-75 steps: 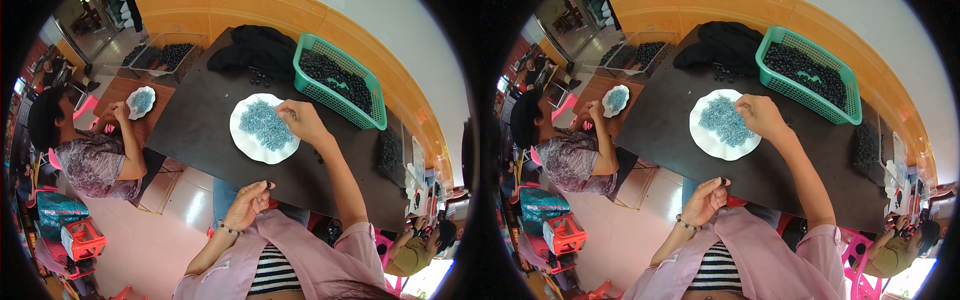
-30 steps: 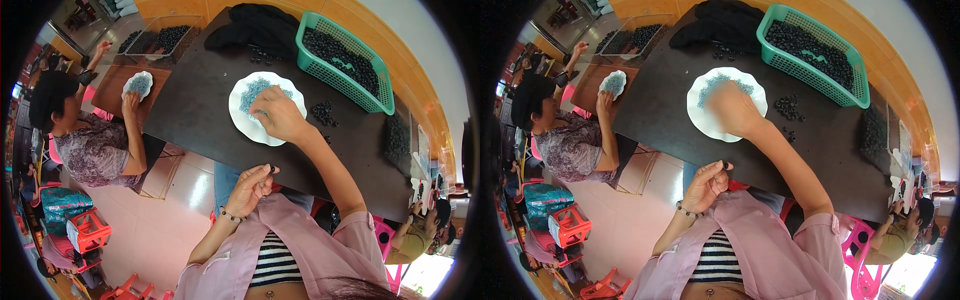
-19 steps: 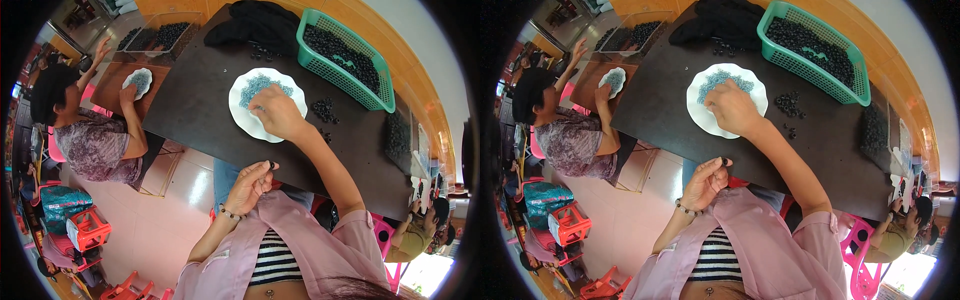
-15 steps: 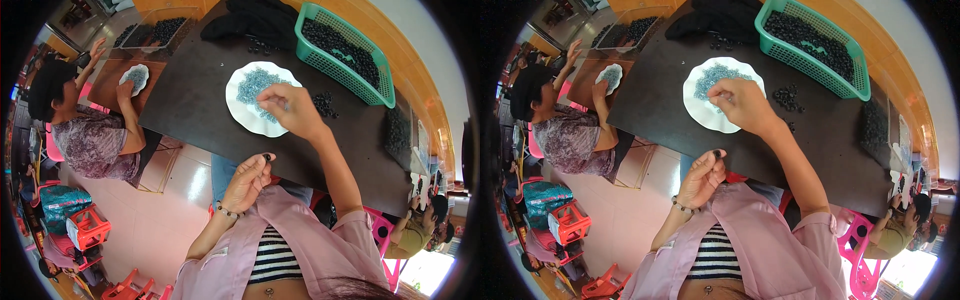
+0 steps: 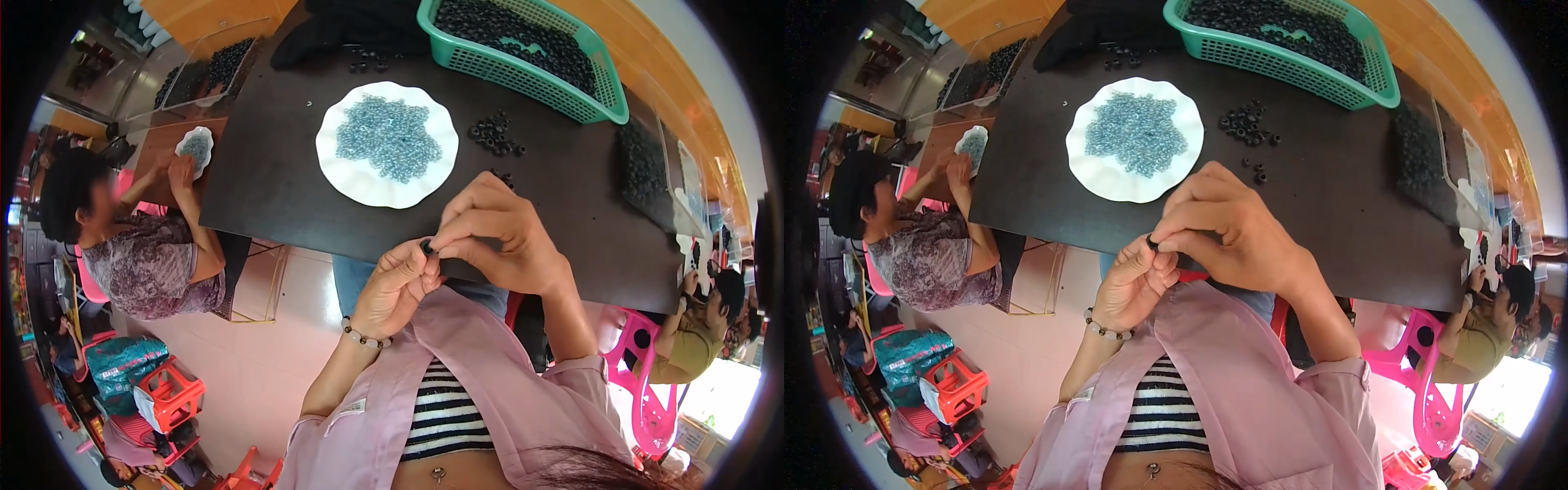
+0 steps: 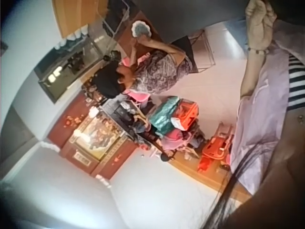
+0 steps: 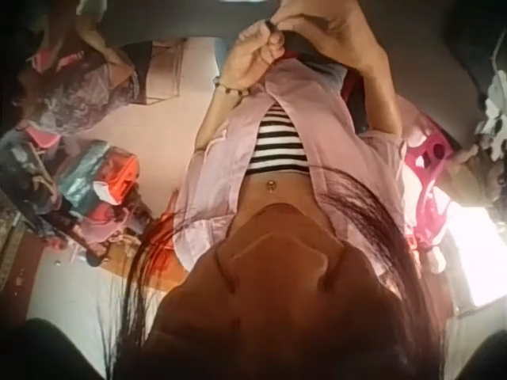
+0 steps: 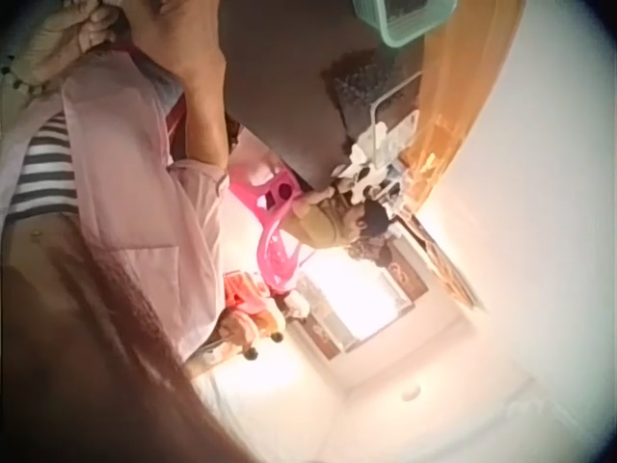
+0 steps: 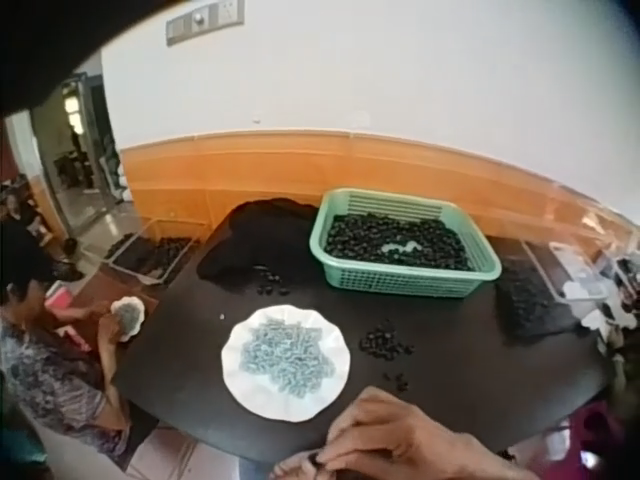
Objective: Placing small blue beads into black circular components at a table.
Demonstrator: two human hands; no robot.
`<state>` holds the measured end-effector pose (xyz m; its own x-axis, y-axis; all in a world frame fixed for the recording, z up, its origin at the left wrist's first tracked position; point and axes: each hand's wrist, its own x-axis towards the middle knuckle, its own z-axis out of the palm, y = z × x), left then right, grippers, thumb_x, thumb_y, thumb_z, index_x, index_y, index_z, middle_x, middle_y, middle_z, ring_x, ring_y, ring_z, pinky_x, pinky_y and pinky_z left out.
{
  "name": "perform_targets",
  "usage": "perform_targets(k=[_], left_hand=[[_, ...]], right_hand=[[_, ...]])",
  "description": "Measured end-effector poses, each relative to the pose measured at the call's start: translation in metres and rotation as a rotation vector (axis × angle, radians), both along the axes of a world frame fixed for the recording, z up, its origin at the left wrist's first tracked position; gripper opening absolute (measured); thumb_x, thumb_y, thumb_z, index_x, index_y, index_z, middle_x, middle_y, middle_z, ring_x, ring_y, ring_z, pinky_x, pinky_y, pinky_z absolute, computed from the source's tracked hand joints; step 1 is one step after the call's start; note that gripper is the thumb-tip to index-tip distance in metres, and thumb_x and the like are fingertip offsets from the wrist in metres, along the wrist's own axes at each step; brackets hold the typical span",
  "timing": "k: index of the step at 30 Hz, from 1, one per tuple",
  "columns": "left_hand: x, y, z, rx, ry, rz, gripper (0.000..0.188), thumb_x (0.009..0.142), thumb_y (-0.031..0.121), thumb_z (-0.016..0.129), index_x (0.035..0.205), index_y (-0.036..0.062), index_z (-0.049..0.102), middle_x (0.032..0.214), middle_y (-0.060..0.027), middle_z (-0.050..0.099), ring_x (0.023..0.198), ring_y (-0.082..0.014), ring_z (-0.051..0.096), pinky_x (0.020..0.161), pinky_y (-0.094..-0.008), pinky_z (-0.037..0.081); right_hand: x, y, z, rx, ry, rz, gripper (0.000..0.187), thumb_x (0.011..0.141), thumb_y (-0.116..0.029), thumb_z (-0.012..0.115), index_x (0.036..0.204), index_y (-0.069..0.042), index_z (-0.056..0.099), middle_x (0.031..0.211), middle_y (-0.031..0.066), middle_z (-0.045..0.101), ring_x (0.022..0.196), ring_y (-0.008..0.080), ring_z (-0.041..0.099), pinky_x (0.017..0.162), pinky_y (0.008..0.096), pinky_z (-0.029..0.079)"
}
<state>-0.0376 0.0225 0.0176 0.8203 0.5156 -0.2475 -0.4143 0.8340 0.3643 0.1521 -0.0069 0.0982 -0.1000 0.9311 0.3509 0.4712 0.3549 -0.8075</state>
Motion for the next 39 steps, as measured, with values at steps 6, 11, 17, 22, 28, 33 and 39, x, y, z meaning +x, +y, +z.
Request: perform_targets(k=[6,11,17,22,28,33,39], left_hand=[[0.008,-0.005,0.003,0.042,0.175,-0.007,0.022,0.094,0.023,0.061,0.105,0.0045,0.065,0.079,0.0002,0.061,0.072,-0.0083,0.054,0.070,-0.0232,0.046],[0.016,-0.010,-0.001,0.047,0.086,-0.043,0.018,0.093,0.020,0.062,0.101,0.0038,0.067,0.081,-0.0009,0.065,0.073,-0.0074,0.060,0.071,-0.0219,0.050],[0.018,-0.011,0.000,0.216,0.248,-0.096,0.020,0.092,0.018,0.062,0.100,0.0009,0.068,0.085,-0.0051,0.067,0.073,-0.0104,0.061,0.069,-0.0227,0.050],[0.031,-0.014,0.008,0.139,0.213,-0.161,0.019,0.093,0.016,0.060,0.103,0.0002,0.067,0.088,-0.0071,0.068,0.073,-0.0114,0.061,0.069,-0.0241,0.050],[0.034,-0.014,-0.007,-0.052,0.069,-0.211,0.020,0.094,0.015,0.059,0.107,0.0007,0.065,0.090,-0.0081,0.069,0.074,-0.0119,0.062,0.072,-0.0277,0.051],[0.037,-0.014,0.000,-0.108,0.093,-0.171,0.023,0.095,0.016,0.058,0.111,-0.0004,0.063,0.092,-0.0084,0.069,0.075,-0.0118,0.063,0.073,-0.0276,0.051],[0.040,-0.021,0.011,-0.138,0.126,-0.126,0.026,0.096,0.016,0.056,0.115,-0.0012,0.060,0.094,-0.0089,0.069,0.076,-0.0128,0.064,0.075,-0.0289,0.054]], right_hand=[[0.008,-0.011,-0.012,0.016,-0.050,-0.048,0.015,0.071,-0.006,0.077,0.084,-0.012,0.073,0.086,0.0013,0.065,0.078,0.0175,0.053,0.071,0.0293,0.043],[0.016,-0.019,-0.019,-0.074,0.121,-0.010,0.015,0.072,-0.002,0.074,0.086,-0.008,0.072,0.085,0.0032,0.066,0.077,0.0173,0.057,0.069,0.0291,0.045],[0.021,-0.035,-0.027,-0.369,0.331,-0.035,0.012,0.077,-0.007,0.074,0.088,-0.005,0.070,0.087,0.0037,0.066,0.079,0.0152,0.057,0.068,0.0270,0.048],[0.031,-0.048,-0.029,-0.292,0.244,-0.064,0.012,0.078,-0.009,0.074,0.087,-0.004,0.069,0.088,0.0036,0.066,0.081,0.0150,0.056,0.069,0.0271,0.049],[0.039,-0.052,-0.031,-0.272,0.237,-0.049,0.011,0.080,-0.009,0.073,0.089,-0.004,0.070,0.087,0.0040,0.067,0.079,0.0142,0.057,0.070,0.0273,0.049],[0.072,-0.047,-0.034,-0.245,0.203,-0.383,0.011,0.083,-0.003,0.066,0.093,-0.002,0.069,0.084,0.0061,0.066,0.072,0.0143,0.059,0.065,0.0272,0.047],[0.126,-0.033,-0.062,-0.066,-0.190,-0.376,0.017,0.077,0.004,0.064,0.092,-0.004,0.067,0.082,0.0072,0.062,0.074,0.0208,0.057,0.064,0.0303,0.047]])
